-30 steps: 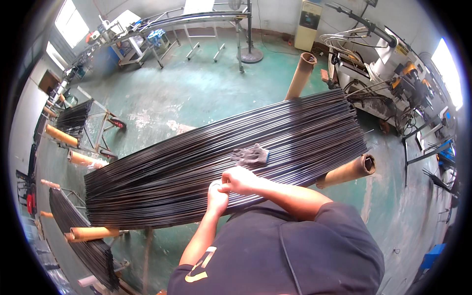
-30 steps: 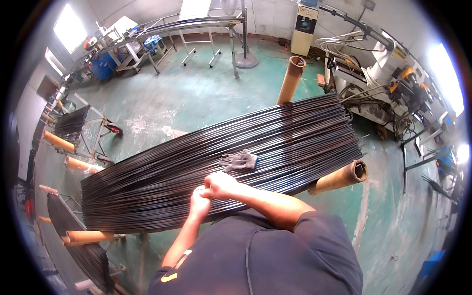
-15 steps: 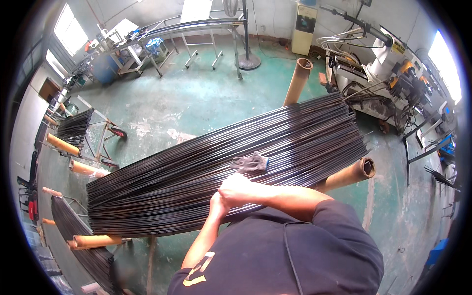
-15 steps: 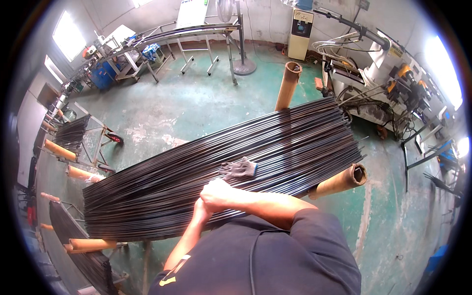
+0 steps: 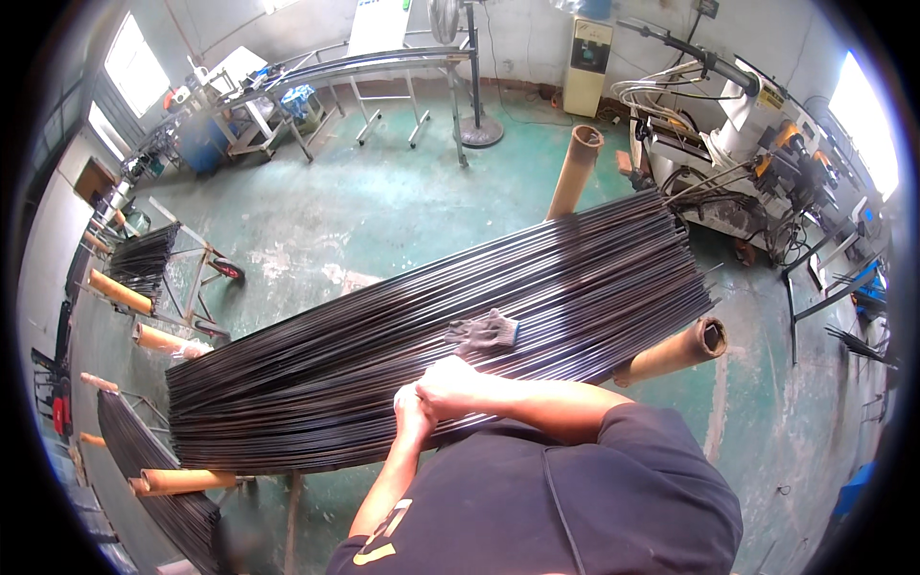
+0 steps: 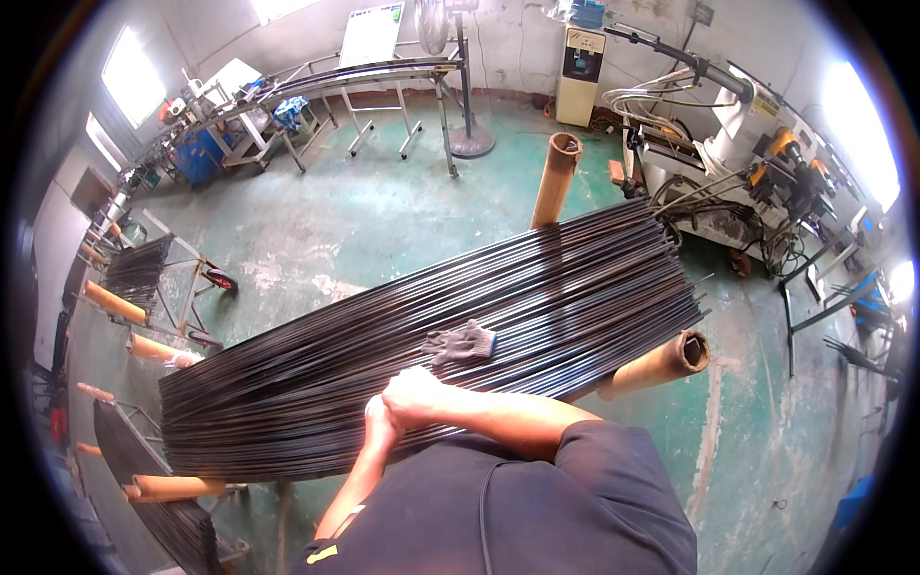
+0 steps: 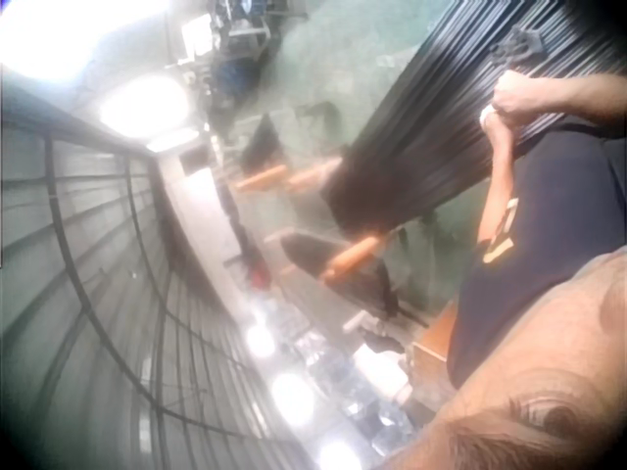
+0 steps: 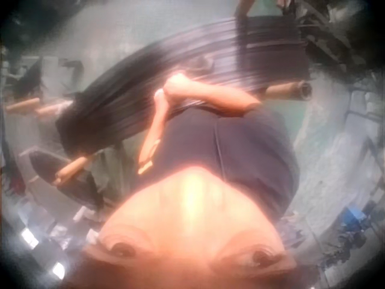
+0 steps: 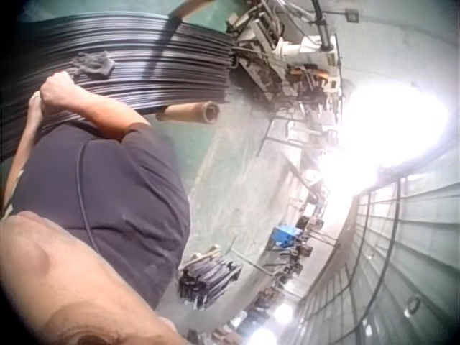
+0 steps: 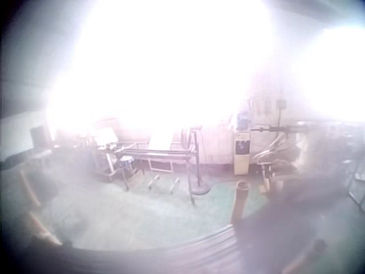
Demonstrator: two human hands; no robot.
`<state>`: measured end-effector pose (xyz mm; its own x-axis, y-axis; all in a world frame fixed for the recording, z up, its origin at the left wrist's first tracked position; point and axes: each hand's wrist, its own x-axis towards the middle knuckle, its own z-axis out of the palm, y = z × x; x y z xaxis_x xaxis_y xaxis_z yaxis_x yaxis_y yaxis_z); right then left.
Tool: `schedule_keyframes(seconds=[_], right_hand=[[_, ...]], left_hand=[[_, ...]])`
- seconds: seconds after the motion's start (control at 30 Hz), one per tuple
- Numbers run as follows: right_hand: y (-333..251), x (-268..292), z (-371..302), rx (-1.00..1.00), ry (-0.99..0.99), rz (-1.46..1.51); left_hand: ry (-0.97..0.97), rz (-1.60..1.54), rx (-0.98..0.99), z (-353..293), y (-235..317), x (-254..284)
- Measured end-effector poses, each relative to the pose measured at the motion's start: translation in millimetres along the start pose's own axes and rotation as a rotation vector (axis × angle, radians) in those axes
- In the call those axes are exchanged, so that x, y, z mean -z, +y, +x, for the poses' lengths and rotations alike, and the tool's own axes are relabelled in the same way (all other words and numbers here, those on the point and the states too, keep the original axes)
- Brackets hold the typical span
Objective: The person puts on gloves and wipes a stack of metal rods with a cloth. They then load the rods into a bending machine, operate the machine to bend the rods, and remove the bent pieces. Finally, the person places the bent rods onto a wooden board.
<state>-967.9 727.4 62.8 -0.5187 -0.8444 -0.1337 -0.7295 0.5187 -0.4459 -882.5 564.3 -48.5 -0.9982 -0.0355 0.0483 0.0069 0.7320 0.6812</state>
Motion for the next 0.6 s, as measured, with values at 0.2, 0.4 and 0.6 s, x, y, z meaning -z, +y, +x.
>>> schedule_keyframes(seconds=[0.2, 0.4, 0.6], right_hand=[[5.0, -19.0, 6.8, 0.152, 0.096, -0.028], [-0.1, -26.0, -2.5, 0.28, 0.251, 0.04], [-2.7, -3.2, -12.0, 0.244, 0.435, 0.169]], left_hand=[[-0.5, -0.171, 0.513, 20.2, 7.3, 0.9], [-0.458, -0.155, 0.391, 41.3, 7.8, -15.0], [-0.343, 0.035, 0.152, 72.9, 33.5, -3.9]])
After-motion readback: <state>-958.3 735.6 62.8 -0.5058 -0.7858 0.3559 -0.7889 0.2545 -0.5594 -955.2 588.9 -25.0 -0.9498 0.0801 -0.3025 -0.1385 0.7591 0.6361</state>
